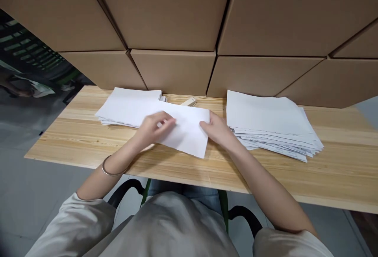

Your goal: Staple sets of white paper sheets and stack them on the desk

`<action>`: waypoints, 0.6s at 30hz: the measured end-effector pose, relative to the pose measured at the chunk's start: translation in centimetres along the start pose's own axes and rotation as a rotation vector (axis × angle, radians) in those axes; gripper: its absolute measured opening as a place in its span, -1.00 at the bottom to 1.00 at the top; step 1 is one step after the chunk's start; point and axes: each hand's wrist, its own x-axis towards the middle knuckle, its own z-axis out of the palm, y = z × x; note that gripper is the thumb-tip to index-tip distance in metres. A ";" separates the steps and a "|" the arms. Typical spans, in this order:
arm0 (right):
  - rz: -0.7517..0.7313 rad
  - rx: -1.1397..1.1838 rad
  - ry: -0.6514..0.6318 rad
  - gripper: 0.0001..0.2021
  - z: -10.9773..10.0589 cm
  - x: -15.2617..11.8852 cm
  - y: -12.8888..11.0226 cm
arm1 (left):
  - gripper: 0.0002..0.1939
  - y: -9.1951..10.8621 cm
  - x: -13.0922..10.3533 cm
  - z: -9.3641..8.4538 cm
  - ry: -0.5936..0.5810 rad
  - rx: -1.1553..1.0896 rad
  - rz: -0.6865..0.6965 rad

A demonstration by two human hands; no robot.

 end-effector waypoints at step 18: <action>0.228 0.132 -0.221 -0.87 -3.9 -1.7 0.1 | -0.63 -3.9 1.3 -2.8 0.058 0.642 -0.464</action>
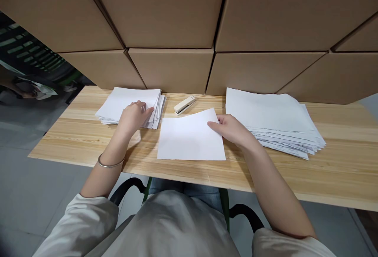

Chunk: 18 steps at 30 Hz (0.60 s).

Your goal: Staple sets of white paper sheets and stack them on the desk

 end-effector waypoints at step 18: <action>-0.007 0.059 0.001 -0.81 0.2 -0.4 0.1 | -0.54 1.8 -1.1 0.3 0.109 0.066 -0.050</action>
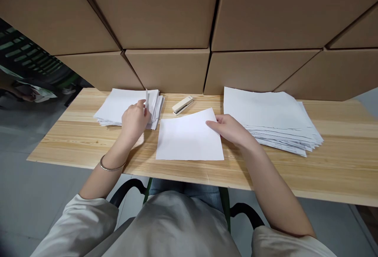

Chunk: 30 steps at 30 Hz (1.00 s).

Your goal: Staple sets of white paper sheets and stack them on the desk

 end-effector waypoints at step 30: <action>-0.149 -0.201 0.054 -0.58 3.8 0.8 0.6 | -0.69 6.5 -5.8 3.7 -0.766 -1.478 0.459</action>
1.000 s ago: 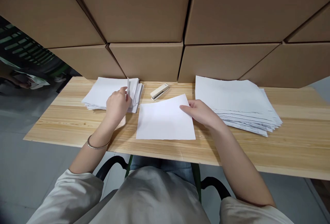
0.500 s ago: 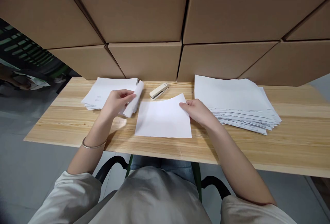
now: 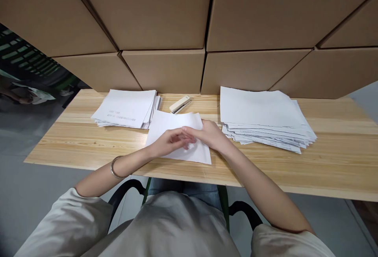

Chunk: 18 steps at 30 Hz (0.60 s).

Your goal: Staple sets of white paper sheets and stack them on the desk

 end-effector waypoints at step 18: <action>-0.371 0.300 0.286 -0.68 -4.8 0.8 1.8 | -0.59 0.9 0.0 -5.5 0.688 0.335 0.536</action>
